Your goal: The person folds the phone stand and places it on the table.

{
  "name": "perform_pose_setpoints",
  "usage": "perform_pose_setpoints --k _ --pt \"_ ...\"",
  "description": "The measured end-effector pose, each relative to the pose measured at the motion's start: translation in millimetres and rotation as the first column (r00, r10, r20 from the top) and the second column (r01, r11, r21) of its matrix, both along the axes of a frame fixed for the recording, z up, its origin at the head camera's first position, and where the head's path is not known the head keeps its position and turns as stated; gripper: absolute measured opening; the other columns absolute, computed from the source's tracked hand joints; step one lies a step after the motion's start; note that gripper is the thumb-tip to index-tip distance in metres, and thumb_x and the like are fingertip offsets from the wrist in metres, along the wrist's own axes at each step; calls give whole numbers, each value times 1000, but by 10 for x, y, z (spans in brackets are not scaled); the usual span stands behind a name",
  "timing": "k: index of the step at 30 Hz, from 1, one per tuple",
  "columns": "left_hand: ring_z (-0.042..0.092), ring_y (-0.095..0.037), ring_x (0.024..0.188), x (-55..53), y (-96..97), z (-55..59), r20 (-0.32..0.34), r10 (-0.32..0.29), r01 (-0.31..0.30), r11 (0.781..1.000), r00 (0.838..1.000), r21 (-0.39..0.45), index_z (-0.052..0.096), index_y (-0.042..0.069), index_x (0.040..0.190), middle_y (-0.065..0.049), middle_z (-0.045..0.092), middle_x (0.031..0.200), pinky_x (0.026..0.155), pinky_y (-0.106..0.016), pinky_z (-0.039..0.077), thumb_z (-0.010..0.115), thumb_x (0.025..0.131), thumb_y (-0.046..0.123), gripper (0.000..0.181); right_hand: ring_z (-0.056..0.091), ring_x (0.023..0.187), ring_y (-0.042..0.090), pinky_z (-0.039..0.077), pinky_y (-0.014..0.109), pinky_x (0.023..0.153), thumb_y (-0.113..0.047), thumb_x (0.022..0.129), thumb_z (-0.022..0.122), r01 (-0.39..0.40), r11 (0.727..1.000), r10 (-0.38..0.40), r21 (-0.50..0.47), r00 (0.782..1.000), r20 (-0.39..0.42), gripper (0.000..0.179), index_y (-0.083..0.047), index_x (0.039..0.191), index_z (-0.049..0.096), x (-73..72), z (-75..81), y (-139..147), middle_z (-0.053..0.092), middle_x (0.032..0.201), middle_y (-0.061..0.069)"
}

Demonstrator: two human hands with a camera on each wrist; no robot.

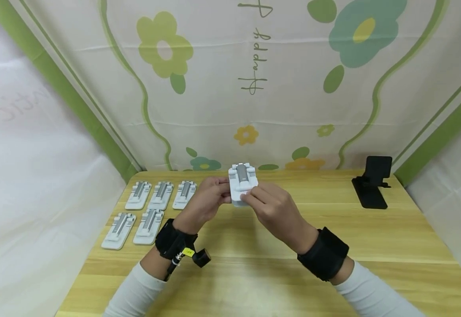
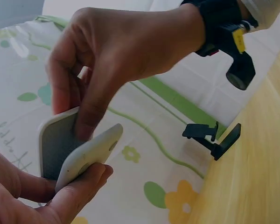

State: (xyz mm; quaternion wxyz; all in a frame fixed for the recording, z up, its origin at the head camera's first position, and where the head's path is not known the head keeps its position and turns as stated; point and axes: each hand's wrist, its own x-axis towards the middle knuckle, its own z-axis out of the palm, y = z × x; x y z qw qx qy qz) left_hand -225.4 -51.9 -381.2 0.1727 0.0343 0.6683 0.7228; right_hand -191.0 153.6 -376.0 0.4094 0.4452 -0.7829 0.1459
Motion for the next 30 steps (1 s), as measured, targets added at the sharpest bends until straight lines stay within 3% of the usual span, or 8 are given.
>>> perform_pose_setpoints --k 5,10,13,14,18,20,23,30 --pt "72 -14 95 -3 -9 28 -10 3 -3 1000 1000 3 65 -7 130 -19 72 120 83 -24 62 53 106 9 31 63 72 20 59 31 62 9 66 89 -1 1000 1 -14 1000 -19 33 -1 95 77 3 -48 -14 72 85 7" --pt "72 -13 90 -4 -16 3 -17 7 -7 1000 1000 -1 65 -8 128 -22 72 118 78 -21 61 52 106 8 30 65 87 20 57 28 74 1 73 89 15 980 45 -196 954 297 30 -5 100 75 -8 -63 33 71 95 6" --pt "72 -14 91 6 -13 -6 -8 7 -7 1000 1000 9 64 -8 129 -22 72 119 78 -21 61 53 106 8 30 63 98 17 53 21 84 -14 91 79 156 931 91 -329 776 625 28 -3 114 68 -25 -44 90 68 110 8" --pt "73 -15 93 12 -10 -5 -10 4 -4 1000 1000 11 64 -8 130 -22 72 120 78 -21 61 53 106 8 30 62 101 17 54 19 86 -20 97 73 205 912 133 -356 672 728 32 -1 121 63 -36 -31 114 66 116 10" --pt "73 -16 95 34 18 -5 -22 -4 4 1000 1000 8 62 -7 132 -20 72 120 77 -21 61 54 106 7 31 59 110 16 54 23 94 -39 107 54 333 861 355 -384 148 923 59 5 145 41 -99 18 213 54 133 16" --pt "72 -16 93 46 33 0 -25 -6 6 1000 1000 2 63 -7 131 -20 72 119 75 -20 60 54 105 7 31 62 110 16 56 28 95 -37 109 50 348 846 445 -405 -40 895 62 10 146 37 -131 28 252 56 131 15" --pt "71 -14 90 61 46 3 -27 -17 17 1000 999 -15 63 -7 131 -19 74 118 73 -19 59 54 106 7 30 67 107 12 57 29 95 -32 110 48 333 837 500 -434 -144 854 55 14 141 42 -167 11 293 64 122 5" --pt "72 -20 108 64 16 17 22 -106 105 994 994 38 58 -5 139 -20 68 131 86 -24 61 48 108 7 35 68 105 12 57 32 92 -25 109 48 323 816 550 -479 -180 816 42 9 132 52 -195 -37 348 69 113 -2"
